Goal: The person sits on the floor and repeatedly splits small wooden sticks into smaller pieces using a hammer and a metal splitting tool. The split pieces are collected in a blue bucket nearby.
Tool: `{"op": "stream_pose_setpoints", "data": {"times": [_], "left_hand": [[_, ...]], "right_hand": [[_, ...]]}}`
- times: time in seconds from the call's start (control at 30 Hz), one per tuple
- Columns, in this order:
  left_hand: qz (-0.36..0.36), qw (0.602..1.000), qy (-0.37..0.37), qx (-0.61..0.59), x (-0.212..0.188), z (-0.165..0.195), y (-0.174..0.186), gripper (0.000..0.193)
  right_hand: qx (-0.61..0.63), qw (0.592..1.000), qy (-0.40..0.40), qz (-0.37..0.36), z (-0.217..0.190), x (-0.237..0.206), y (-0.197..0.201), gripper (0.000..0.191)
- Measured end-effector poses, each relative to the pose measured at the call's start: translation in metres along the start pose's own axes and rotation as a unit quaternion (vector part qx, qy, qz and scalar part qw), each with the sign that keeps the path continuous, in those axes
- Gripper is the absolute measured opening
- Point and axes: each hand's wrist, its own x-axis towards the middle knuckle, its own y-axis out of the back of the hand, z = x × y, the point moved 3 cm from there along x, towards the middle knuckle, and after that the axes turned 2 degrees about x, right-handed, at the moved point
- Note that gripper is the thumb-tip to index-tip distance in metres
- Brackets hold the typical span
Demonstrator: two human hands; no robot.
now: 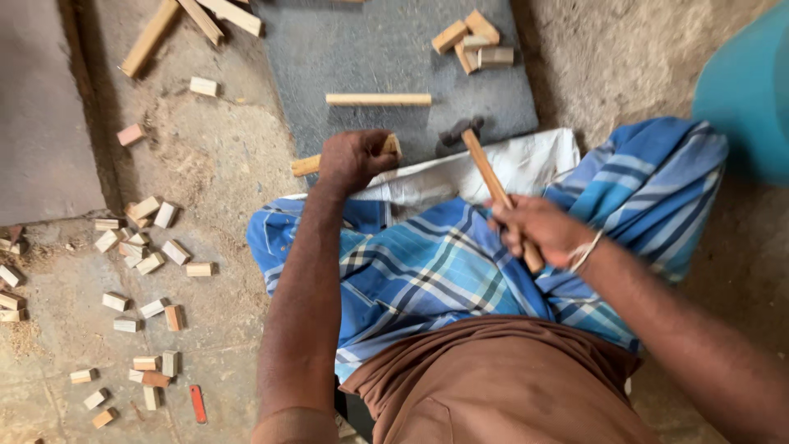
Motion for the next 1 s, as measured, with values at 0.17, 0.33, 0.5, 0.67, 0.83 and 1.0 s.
{"op": "stream_pose_setpoints", "data": {"times": [0.17,0.33,0.5,0.67,0.83,1.0], "left_hand": [[-0.04,0.998,0.033,0.043,0.0,0.003,0.003,0.031],[-0.071,0.993,0.065,0.063,-0.001,0.0,-0.001,0.029],[-0.084,0.991,0.075,0.068,0.001,-0.001,-0.003,0.031],[-0.028,0.997,0.022,0.075,-0.003,-0.01,-0.002,0.029],[0.028,0.999,-0.011,0.025,0.0,-0.014,-0.007,0.035],[-0.06,0.995,0.056,0.057,-0.003,-0.017,-0.008,0.026]], "right_hand": [[-0.452,0.844,0.266,0.116,-0.028,-0.047,-0.029,0.027],[-0.398,0.61,0.671,0.137,-0.054,-0.082,-0.052,0.028],[-0.596,0.675,0.413,0.138,-0.042,-0.04,-0.071,0.025],[-0.582,0.661,0.433,0.191,-0.05,-0.059,-0.075,0.027],[-0.436,0.668,0.589,0.132,-0.056,-0.07,-0.075,0.02],[-0.68,0.653,0.264,0.203,-0.033,-0.023,-0.056,0.034]]}}
